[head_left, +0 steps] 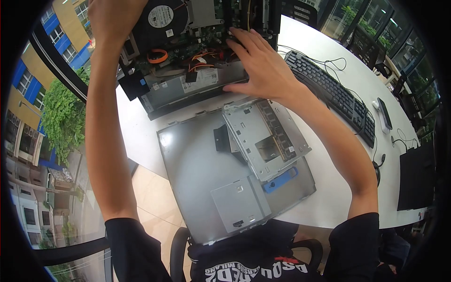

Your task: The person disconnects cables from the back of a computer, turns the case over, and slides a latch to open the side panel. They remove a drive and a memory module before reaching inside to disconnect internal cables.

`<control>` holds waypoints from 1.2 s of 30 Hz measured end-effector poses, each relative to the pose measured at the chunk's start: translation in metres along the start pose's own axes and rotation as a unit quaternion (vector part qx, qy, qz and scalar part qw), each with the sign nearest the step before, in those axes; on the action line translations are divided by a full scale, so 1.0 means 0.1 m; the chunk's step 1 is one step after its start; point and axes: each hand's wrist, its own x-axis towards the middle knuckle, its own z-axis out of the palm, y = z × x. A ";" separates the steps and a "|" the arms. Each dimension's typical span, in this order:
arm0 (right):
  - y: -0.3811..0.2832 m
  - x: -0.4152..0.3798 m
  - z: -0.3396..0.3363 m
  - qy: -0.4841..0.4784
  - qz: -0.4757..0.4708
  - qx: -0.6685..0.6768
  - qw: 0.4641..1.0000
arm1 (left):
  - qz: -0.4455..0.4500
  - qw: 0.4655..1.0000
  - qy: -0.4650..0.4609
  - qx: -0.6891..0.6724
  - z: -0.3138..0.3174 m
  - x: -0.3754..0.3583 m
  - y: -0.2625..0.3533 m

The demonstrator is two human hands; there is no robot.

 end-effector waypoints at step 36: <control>-0.03 -0.05 0.07 -0.044 0.018 0.011 0.999 | -0.004 1.000 0.006 -0.012 -0.02 -0.01 0.02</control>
